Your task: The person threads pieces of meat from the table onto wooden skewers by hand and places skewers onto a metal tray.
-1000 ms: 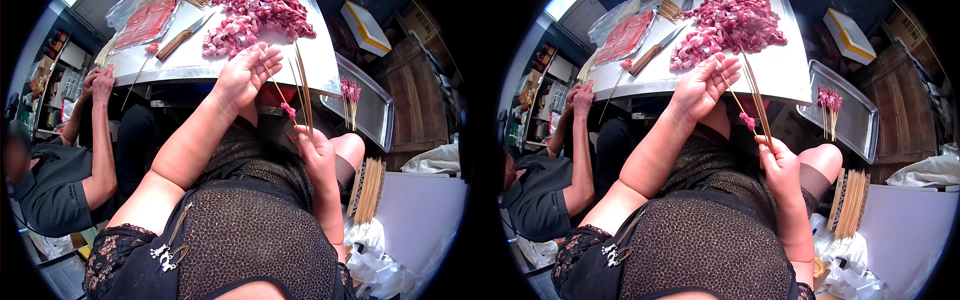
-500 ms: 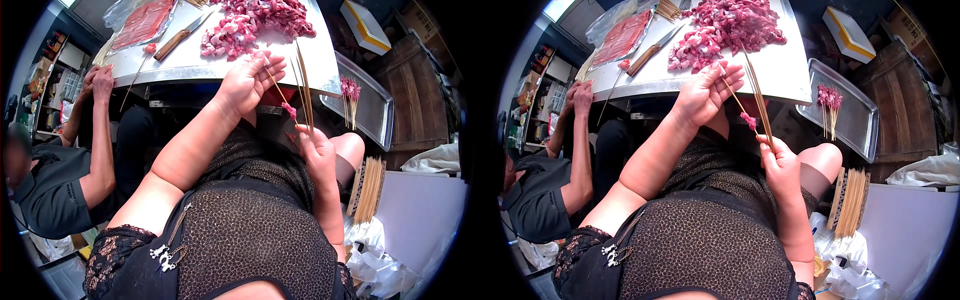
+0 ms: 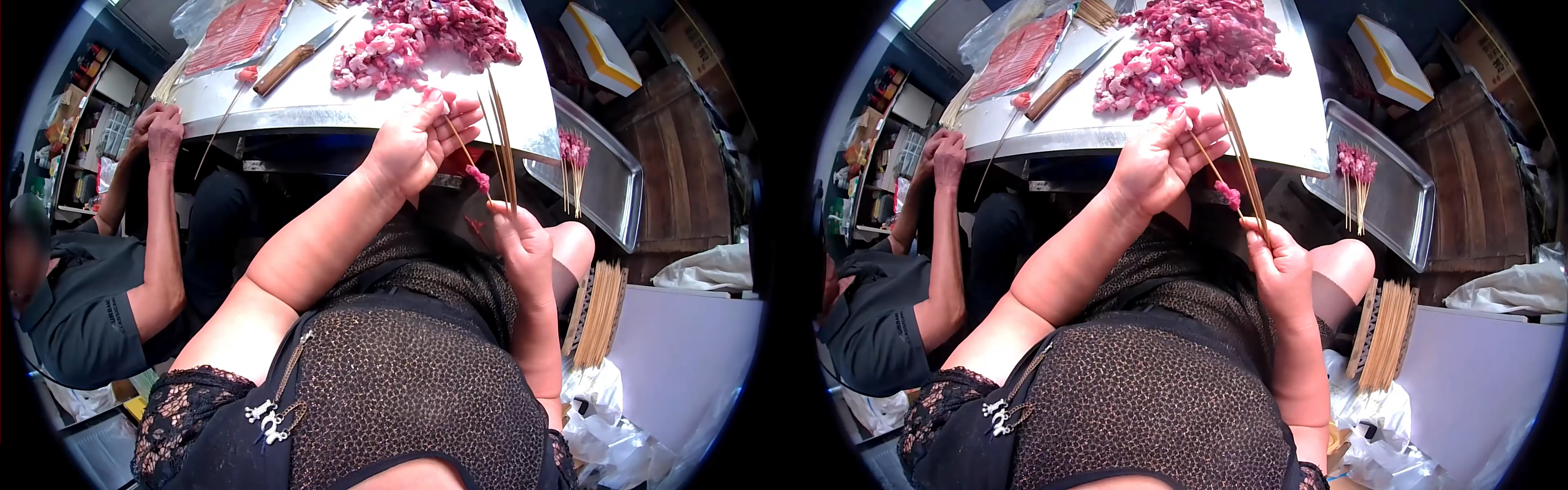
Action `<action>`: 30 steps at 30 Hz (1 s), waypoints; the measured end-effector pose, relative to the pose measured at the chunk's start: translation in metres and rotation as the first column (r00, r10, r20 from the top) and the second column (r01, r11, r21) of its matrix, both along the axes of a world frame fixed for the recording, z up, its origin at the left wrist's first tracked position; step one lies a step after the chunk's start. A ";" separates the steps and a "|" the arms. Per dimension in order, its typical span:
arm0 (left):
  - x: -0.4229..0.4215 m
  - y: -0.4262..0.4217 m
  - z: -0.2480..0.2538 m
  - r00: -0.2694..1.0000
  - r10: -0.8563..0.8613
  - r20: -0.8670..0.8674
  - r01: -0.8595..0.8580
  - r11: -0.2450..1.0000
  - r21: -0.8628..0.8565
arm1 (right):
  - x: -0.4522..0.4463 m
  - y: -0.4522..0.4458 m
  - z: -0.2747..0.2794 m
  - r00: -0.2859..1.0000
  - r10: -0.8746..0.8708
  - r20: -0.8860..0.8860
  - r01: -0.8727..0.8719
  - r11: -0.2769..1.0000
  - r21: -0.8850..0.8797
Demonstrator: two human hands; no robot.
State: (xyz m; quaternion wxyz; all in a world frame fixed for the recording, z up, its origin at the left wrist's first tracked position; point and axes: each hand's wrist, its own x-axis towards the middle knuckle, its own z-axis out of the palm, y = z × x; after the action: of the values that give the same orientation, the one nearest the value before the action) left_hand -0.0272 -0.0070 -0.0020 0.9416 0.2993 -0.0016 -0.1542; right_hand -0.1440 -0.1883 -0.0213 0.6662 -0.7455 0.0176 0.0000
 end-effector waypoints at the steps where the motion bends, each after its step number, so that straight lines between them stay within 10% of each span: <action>1: 0.000 0.000 0.000 1.000 0.002 -0.001 -0.002 1.000 -0.001 | 0.001 0.001 0.000 1.000 0.002 -0.001 -0.002 1.000 -0.001; 15: 0.005 0.002 0.006 0.992 -0.072 0.104 0.086 0.988 -0.130 | 0.003 0.016 0.002 0.936 0.216 -0.276 -0.014 0.810 0.586; 23: 0.005 0.002 0.012 0.972 0.048 0.230 -0.050 0.999 0.003 | 0.011 0.029 -0.021 0.978 -0.070 0.196 0.069 0.998 0.008; 28: 0.004 0.002 0.011 0.957 0.024 0.289 0.023 0.987 -0.157 | 0.010 0.038 -0.023 0.959 -0.076 0.271 0.099 0.993 -0.070; 30: -0.005 -0.002 0.011 0.948 -0.034 0.315 0.022 0.999 0.041 | 0.011 0.042 -0.018 0.963 -0.058 0.262 0.058 0.998 0.005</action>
State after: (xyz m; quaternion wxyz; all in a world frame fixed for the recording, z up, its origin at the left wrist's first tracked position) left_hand -0.0327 -0.0094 0.0093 0.9213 0.3373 -0.1538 -0.1178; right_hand -0.1334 -0.1468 -0.0392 0.6616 -0.7389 -0.0488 -0.1179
